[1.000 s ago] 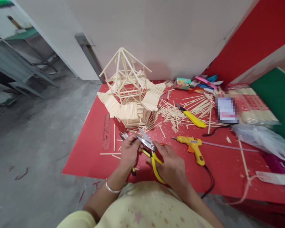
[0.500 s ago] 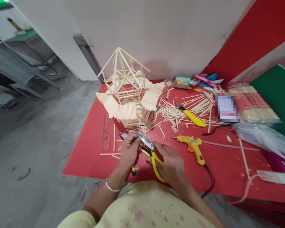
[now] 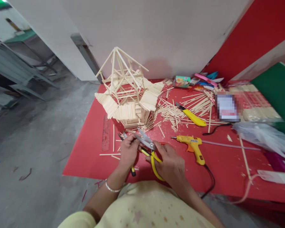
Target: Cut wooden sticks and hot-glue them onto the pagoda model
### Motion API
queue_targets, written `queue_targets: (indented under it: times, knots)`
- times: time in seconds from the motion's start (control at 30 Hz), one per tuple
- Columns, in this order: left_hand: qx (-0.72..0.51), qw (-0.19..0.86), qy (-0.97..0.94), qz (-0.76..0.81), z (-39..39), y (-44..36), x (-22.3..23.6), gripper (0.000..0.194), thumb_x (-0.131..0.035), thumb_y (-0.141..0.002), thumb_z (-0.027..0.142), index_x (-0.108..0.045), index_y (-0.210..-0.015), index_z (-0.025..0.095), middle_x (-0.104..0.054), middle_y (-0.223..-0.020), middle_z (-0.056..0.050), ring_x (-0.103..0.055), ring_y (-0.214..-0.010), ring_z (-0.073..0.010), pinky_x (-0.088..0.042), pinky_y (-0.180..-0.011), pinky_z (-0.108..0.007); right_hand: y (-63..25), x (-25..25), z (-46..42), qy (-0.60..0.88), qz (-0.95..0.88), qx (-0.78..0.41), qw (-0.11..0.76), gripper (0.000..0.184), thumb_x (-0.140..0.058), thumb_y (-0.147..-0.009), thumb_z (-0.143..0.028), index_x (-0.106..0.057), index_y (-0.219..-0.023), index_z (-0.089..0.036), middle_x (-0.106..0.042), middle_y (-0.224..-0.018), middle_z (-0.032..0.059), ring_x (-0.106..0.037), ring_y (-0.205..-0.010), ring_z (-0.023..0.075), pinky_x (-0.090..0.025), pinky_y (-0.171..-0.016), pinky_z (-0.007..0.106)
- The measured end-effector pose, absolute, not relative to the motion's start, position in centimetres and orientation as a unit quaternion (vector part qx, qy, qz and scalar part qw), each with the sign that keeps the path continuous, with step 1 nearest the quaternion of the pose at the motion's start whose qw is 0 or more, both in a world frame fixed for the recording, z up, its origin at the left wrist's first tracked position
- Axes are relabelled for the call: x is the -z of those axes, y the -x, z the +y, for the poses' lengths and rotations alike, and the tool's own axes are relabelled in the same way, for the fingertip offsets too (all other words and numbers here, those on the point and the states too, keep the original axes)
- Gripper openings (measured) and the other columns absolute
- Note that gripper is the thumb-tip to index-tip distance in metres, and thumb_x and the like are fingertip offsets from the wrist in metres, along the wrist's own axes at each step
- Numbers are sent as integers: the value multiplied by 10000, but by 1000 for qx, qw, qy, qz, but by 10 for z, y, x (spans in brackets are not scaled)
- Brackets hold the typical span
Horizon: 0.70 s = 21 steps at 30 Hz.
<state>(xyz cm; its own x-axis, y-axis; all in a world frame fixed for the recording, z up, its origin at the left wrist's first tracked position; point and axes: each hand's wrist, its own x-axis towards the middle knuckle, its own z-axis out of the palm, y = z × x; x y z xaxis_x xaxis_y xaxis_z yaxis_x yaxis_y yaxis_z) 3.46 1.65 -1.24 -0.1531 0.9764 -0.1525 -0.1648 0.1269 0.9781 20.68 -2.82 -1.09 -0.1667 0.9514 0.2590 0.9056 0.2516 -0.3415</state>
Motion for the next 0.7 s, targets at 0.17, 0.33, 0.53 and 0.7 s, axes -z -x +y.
queue_targets:
  times: [0.17, 0.33, 0.53, 0.7]
  knots:
    - [-530, 517, -398, 542, 17, -33, 14, 102, -636, -842, 258, -668, -810, 167, -592, -607, 25, -537, -542, -98, -450, -552, -207, -208, 15, -28, 618, -761, -23, 194, 488, -571, -903, -501, -572, -1334, -271, -607, -883, 54, -547, -809, 201, -328, -671, 295]
    - [-530, 533, -384, 536, 18, -33, 20, 114, -662, -832, 277, -668, -821, 163, -602, -607, 19, -544, -541, -99, -457, -551, -209, -209, 19, -28, 615, -762, -9, 204, 482, -590, -894, -508, -593, -1313, -270, -608, -848, 49, -540, -763, 190, -315, -649, 293]
    - [-546, 595, -325, 492, 21, -37, 22, 204, -739, -786, 335, -651, -857, 165, -597, -568, 33, -509, -453, -80, -407, -457, -181, -208, 19, -27, 616, -752, -18, 234, 463, -582, -905, -493, -598, -1304, -258, -630, -847, 47, -560, -737, 181, -324, -631, 289]
    - [-541, 595, -351, 480, 22, -35, 24, 227, -723, -817, 363, -627, -873, 166, -606, -564, 30, -530, -450, -88, -432, -459, -189, -208, 16, -27, 606, -755, -61, 243, 445, -577, -915, -457, -575, -1312, -256, -651, -881, 37, -596, -760, 174, -355, -631, 281]
